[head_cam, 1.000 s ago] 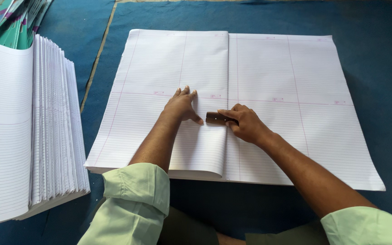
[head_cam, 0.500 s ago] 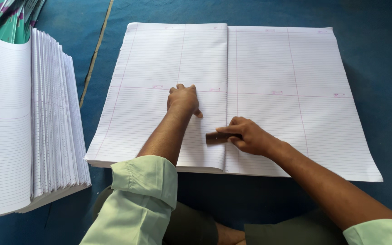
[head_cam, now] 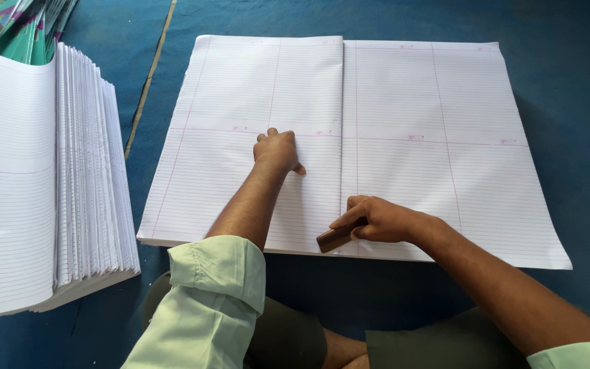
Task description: The person folds a large sheet of lined paper in half and uses a wooden block to press the crease flat. They repeat this process for multiple sheets, stacking the folded papers to the side.
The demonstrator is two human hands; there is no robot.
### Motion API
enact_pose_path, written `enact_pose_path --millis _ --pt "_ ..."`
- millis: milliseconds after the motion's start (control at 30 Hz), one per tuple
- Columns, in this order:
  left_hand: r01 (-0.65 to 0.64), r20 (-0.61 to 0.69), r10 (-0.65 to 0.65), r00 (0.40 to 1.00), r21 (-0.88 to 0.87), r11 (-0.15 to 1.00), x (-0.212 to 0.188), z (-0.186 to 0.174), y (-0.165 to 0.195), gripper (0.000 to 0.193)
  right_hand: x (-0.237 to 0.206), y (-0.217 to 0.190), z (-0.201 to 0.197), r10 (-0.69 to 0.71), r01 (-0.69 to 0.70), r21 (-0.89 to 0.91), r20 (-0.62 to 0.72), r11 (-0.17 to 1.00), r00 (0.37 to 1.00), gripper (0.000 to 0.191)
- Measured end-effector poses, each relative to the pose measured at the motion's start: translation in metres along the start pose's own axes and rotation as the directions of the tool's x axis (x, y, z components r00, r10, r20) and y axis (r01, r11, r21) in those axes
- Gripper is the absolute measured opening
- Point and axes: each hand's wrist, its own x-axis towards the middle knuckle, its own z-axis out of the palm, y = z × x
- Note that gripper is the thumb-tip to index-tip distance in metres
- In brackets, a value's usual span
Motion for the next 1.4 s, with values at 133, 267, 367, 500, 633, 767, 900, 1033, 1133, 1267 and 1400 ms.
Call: enact_pose_path --millis 133,267,367,500,633,767,900,1033,1133,1267,1400 --pt "-0.009 -0.034 0.009 0.999 -0.012 1.000 0.002 0.005 -0.002 0.081 0.001 0.003 0.001 0.000 -0.002 0.061 0.023 0.998 1.000 0.043" --pt "-0.007 -0.038 0.006 0.999 -0.023 1.000 0.003 0.009 -0.004 0.079 0.009 0.009 0.000 0.046 -0.051 0.101 0.052 0.994 0.998 0.042" --pt "-0.010 -0.053 0.008 0.999 -0.023 1.000 0.004 0.009 -0.004 0.077 0.016 0.015 -0.003 0.064 -0.071 0.112 0.060 0.991 0.996 0.043" --pt "-0.019 -0.050 0.018 0.999 -0.010 1.000 0.005 0.008 -0.005 0.077 0.015 0.027 -0.017 0.092 -0.075 0.217 -0.069 0.973 0.993 0.044" --pt "-0.008 -0.046 0.007 0.999 -0.011 1.000 0.006 0.009 -0.005 0.077 0.006 0.041 -0.041 0.347 -0.206 0.404 -0.314 0.891 0.884 0.045" --pt "-0.013 -0.055 0.013 0.998 0.009 1.000 0.008 0.010 -0.006 0.080 -0.007 0.057 -0.061 0.600 -0.277 0.580 -0.491 0.766 0.631 0.047" --pt "-0.008 -0.066 0.009 0.998 0.014 1.000 0.008 0.010 -0.006 0.083 -0.021 0.084 -0.069 0.677 -0.277 0.633 -0.571 0.723 0.464 0.045" --pt "-0.023 -0.068 0.024 0.997 0.011 1.000 0.007 0.011 -0.007 0.086 -0.015 0.107 -0.063 0.698 -0.412 0.569 -0.642 0.712 0.318 0.049" --pt "-0.015 -0.058 0.016 0.998 0.013 1.000 0.006 0.011 -0.006 0.086 -0.009 0.114 -0.054 0.570 -0.534 0.370 -0.775 0.760 0.273 0.045" --pt "-0.016 -0.073 0.017 0.997 0.008 1.000 0.007 0.011 -0.006 0.084 -0.005 0.113 -0.047 0.247 -0.682 -0.027 -0.921 0.731 0.302 0.044" --pt "-0.023 -0.071 0.023 0.997 0.002 1.000 0.006 0.011 -0.006 0.082 0.013 0.096 -0.040 0.189 -0.639 -0.162 -0.875 0.752 0.445 0.052"
